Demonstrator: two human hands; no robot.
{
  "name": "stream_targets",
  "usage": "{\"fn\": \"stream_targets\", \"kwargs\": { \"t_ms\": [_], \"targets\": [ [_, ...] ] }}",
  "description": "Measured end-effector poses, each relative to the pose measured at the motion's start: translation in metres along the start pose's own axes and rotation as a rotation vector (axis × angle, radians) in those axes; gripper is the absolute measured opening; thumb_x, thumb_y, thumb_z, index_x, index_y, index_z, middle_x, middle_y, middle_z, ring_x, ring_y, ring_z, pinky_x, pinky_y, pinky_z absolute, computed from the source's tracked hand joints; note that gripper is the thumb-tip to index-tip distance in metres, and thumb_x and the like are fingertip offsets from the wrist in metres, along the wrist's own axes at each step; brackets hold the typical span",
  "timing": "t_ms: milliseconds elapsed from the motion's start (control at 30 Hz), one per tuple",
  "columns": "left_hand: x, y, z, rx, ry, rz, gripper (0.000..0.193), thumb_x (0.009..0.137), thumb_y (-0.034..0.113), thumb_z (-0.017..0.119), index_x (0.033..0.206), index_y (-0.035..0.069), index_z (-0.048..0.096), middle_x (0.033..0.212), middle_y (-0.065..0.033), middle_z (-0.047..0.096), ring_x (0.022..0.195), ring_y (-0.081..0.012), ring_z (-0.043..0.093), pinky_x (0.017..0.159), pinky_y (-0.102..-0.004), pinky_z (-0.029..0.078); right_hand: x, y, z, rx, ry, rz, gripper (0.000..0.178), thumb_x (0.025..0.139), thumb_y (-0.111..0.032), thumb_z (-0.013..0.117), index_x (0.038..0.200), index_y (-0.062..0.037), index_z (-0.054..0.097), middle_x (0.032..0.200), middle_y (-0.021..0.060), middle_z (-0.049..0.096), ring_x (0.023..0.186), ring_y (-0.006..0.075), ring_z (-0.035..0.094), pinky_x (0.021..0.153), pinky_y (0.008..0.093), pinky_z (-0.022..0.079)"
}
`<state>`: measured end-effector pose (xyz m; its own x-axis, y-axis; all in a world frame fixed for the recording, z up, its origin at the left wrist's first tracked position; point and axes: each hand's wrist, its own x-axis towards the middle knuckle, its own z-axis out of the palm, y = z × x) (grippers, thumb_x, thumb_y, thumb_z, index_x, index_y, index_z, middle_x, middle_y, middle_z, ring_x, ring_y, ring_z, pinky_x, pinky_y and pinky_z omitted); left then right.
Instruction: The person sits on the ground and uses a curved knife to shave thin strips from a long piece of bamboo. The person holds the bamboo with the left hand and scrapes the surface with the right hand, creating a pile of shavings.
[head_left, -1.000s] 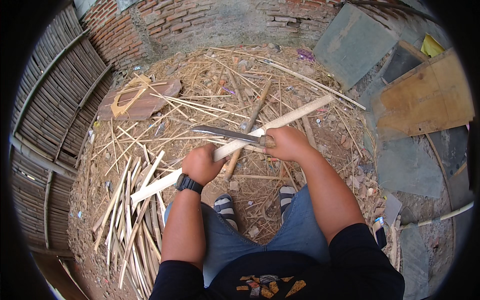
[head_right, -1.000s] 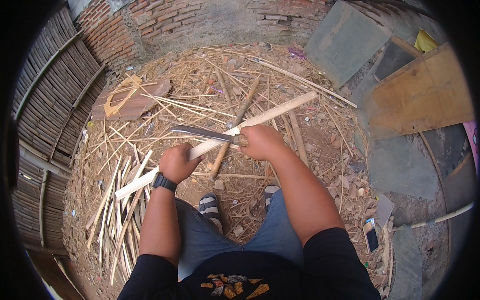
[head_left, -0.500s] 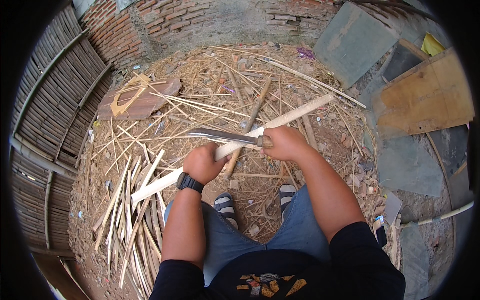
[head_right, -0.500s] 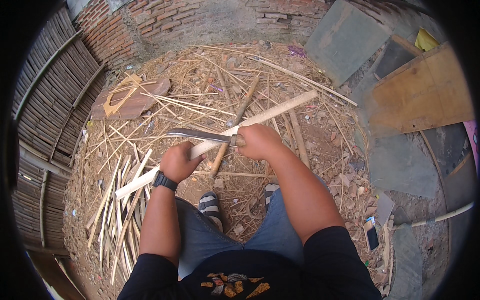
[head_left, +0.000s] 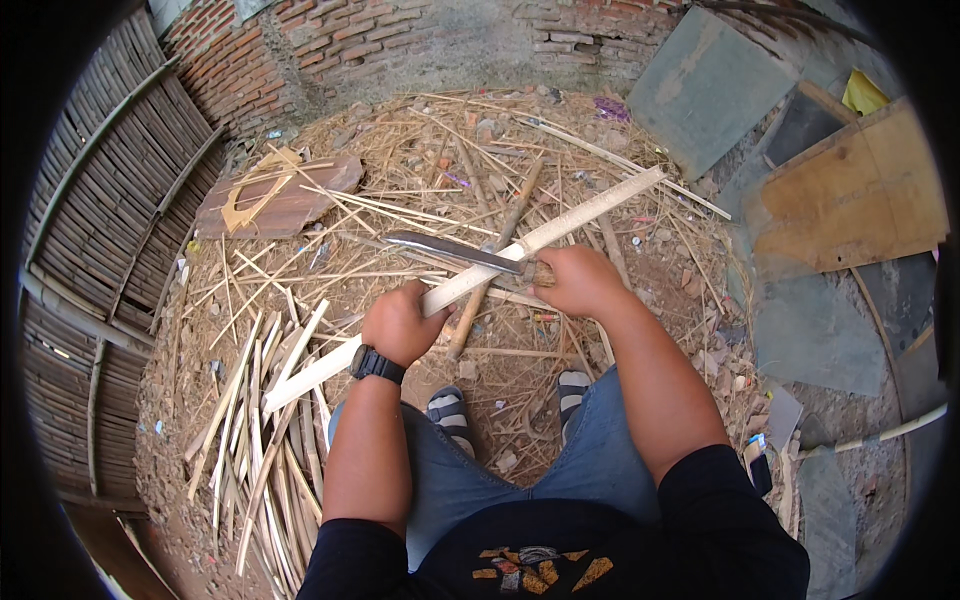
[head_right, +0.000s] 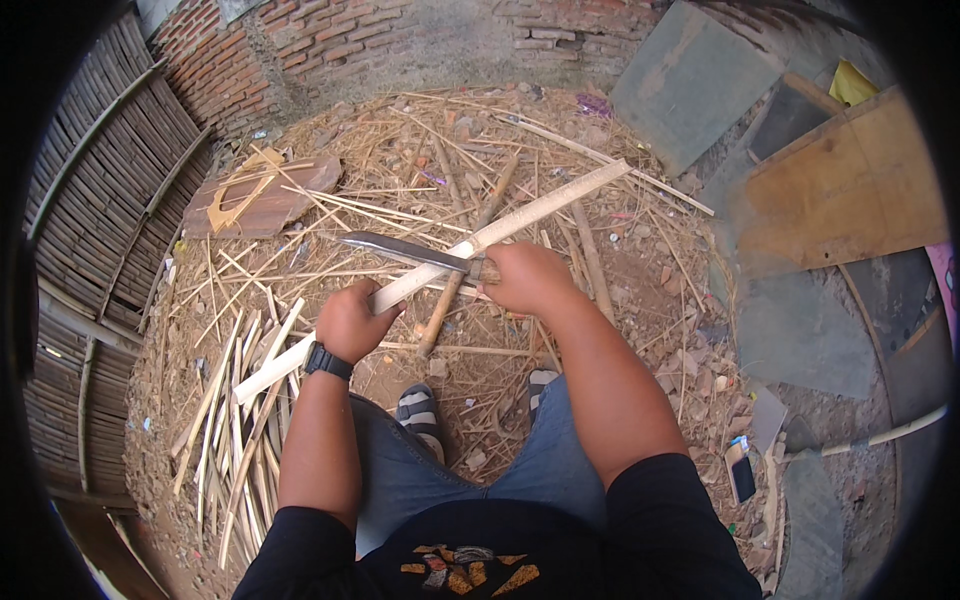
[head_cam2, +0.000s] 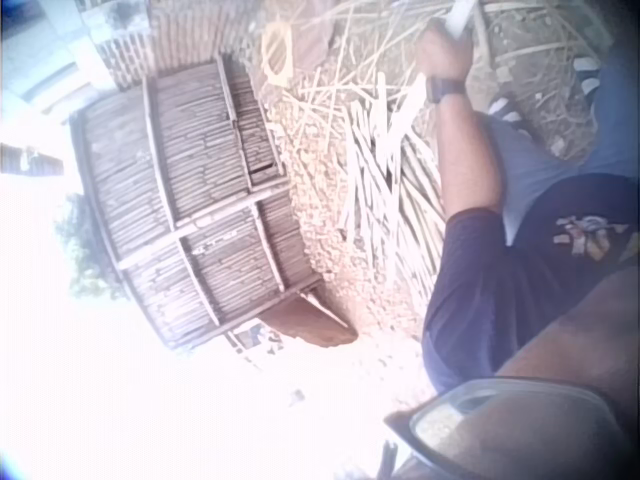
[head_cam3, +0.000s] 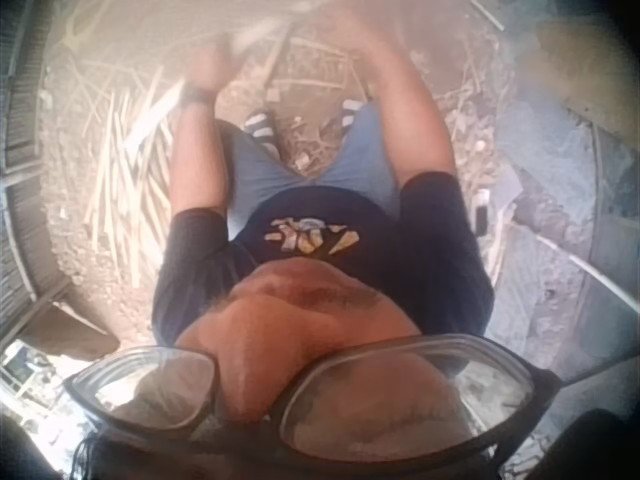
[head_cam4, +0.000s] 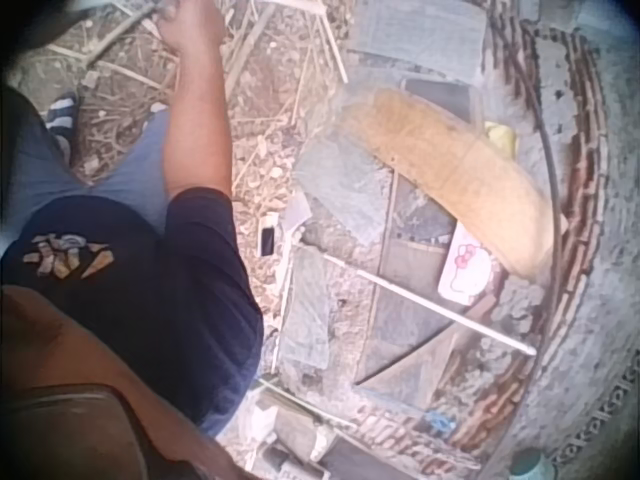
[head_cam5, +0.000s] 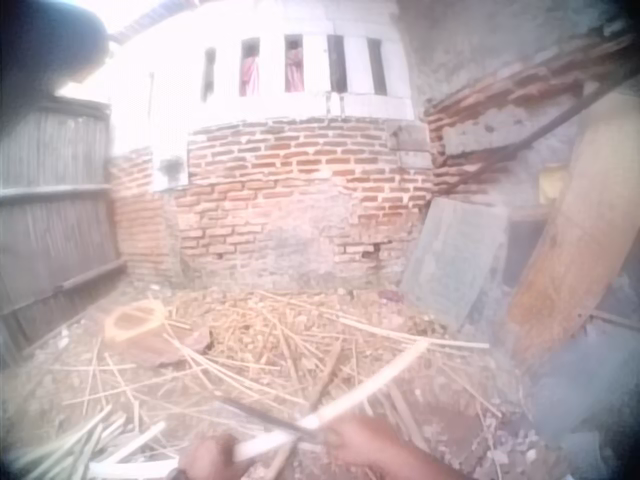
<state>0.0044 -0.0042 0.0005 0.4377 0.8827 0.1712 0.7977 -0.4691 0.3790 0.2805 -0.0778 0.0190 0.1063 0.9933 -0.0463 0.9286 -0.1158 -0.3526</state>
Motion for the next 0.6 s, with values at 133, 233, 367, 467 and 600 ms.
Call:
{"fn": "stream_targets", "kwargs": {
  "t_ms": [133,233,367,467,600],
  "targets": [
    [0.0,-0.002,0.002,0.029,0.012,0.005,0.04,0.084,0.044,0.084,0.093,0.007,0.073,0.084,-0.0192,0.075,0.082,-0.0391,0.074,0.074,-0.0488,0.06,-0.003,-0.014,-0.003,-0.063,-0.063,-0.065,0.041,0.087,-0.038,0.08,0.116,-0.0092,0.073,0.106,0.0181,0.076,0.105,0.037,0.072,0.09,0.0494,0.057],
    [-0.001,-0.002,0.002,0.022,0.022,0.007,0.041,0.083,0.044,0.084,0.093,0.006,0.073,0.082,-0.0189,0.075,0.08,-0.0391,0.074,0.073,-0.0487,0.059,-0.001,-0.007,0.004,-0.051,0.004,-0.167,0.045,0.084,-0.04,0.082,0.118,-0.011,0.074,0.1,0.02,0.076,0.096,0.039,0.073,0.087,0.0494,0.057],
    [0.0,0.0,0.002,0.015,0.018,-0.004,0.041,0.083,0.045,0.084,0.093,0.006,0.073,0.083,-0.0188,0.075,0.081,-0.0389,0.074,0.074,-0.0486,0.059,0.002,-0.001,0.007,0.046,0.028,-0.086,0.043,0.083,-0.039,0.083,0.115,-0.0112,0.075,0.1,0.0188,0.076,0.096,0.038,0.074,0.086,0.0487,0.057],
    [0.0,0.001,0.001,0.017,0.0,-0.006,0.04,0.084,0.044,0.083,0.094,0.007,0.073,0.084,-0.0186,0.076,0.082,-0.0385,0.075,0.075,-0.0486,0.06,0.001,0.002,0.009,0.001,0.091,-0.14,0.039,0.084,-0.037,0.082,0.113,-0.0116,0.076,0.092,0.0151,0.077,0.091,0.0349,0.075,0.085,0.0472,0.057],
    [0.0,-0.004,0.002,0.028,-0.021,-0.002,0.041,0.084,0.045,0.084,0.096,0.007,0.074,0.084,-0.0183,0.076,0.082,-0.0382,0.075,0.074,-0.0486,0.06,0.0,0.0,0.007,-0.002,0.046,-0.132,0.035,0.086,-0.035,0.081,0.111,-0.0113,0.076,0.081,0.0106,0.076,0.085,0.0316,0.075,0.083,0.0459,0.057]
  ]
}}
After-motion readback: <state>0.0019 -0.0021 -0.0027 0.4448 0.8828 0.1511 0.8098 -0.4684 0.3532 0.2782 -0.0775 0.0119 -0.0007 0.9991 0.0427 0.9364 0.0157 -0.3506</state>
